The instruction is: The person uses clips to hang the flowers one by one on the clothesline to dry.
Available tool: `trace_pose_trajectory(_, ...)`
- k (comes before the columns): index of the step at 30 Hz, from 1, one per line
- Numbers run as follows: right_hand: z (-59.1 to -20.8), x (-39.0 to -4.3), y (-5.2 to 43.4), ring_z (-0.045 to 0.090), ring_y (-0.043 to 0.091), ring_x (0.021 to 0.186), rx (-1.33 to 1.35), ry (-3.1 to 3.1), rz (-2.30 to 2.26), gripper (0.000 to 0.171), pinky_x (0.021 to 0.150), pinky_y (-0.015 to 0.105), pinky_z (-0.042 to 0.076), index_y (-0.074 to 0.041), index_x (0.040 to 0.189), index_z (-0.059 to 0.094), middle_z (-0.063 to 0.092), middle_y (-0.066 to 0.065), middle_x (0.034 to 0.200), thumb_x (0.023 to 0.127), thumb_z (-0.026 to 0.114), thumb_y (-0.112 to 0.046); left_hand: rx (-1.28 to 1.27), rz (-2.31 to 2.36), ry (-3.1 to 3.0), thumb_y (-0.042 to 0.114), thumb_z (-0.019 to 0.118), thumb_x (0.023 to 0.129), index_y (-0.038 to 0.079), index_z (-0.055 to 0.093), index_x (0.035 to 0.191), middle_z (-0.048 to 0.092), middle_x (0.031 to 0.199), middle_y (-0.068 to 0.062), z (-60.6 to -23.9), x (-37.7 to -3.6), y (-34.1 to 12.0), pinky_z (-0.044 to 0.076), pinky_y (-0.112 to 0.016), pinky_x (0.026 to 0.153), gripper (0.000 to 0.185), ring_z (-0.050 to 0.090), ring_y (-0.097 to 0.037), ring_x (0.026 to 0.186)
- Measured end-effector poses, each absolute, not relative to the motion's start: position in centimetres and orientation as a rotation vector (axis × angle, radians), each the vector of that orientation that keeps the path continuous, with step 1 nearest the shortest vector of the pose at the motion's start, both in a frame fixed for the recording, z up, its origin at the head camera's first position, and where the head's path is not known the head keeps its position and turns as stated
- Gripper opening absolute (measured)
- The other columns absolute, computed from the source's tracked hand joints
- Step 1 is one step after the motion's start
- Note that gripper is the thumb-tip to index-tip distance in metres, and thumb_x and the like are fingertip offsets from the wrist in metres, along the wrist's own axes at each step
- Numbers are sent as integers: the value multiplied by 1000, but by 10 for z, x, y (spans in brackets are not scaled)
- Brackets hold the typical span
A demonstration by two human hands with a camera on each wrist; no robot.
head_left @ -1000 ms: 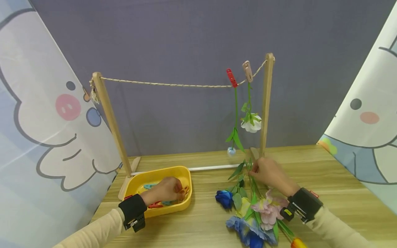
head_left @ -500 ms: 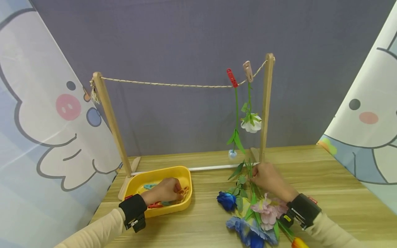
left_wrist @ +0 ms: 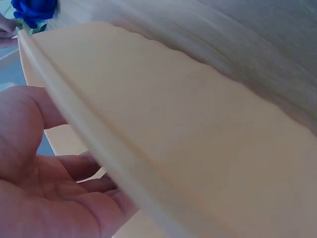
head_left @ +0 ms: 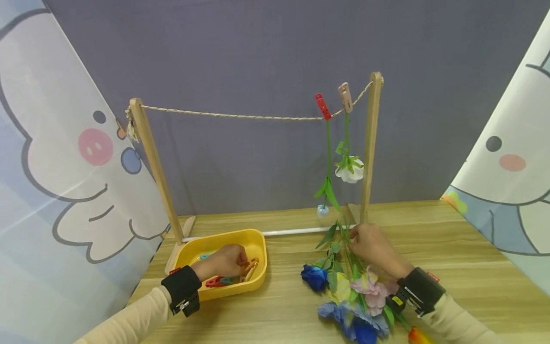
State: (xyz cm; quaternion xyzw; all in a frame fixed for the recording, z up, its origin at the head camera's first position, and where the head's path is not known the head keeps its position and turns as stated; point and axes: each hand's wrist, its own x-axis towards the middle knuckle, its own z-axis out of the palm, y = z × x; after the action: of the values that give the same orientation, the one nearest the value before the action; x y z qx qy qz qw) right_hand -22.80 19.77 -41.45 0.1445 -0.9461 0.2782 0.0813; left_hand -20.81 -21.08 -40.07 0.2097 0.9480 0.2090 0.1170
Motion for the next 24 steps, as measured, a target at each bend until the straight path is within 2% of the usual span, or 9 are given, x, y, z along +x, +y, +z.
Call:
trace_pose_trajectory(5, -409, -227, 197, 52, 13, 54, 406, -2814, 825, 27, 46, 27, 43, 9, 103, 73, 62, 1, 67, 78, 65, 5, 615, 594, 2819, 6, 85, 79, -1, 67, 92, 59, 80, -4, -403, -209, -208, 41, -30, 64, 23, 48, -17, 70)
trace_pose_trajectory(14, -399, -223, 192, 60, 15, 65, 435, -2774, 879, 26, 54, 28, 48, 9, 104, 73, 70, 5, 77, 79, 67, 5, 644, 621, 2843, 6, 83, 84, 1, 61, 87, 48, 72, -2, -411, -209, -211, 31, -27, 57, 22, 41, -14, 61)
trace_pose_trajectory(19, -398, -220, 190, 65, 16, 67, 464, -2743, 858, 25, 55, 29, 51, 8, 103, 74, 72, 7, 78, 79, 68, 6, 678, 616, 2867, 11, 85, 82, 0, 60, 92, 51, 73, -2, -413, -212, -208, 37, -26, 58, 29, 45, -14, 63)
trace_pose_trajectory(24, -399, -218, 190, 67, 17, 68, 473, -2709, 855, 24, 57, 30, 53, 7, 100, 74, 72, 6, 78, 78, 67, 7, 738, 614, 2880, 3, 84, 79, -2, 61, 98, 58, 78, -4, -414, -212, -205, 45, -28, 62, 30, 49, -15, 68)
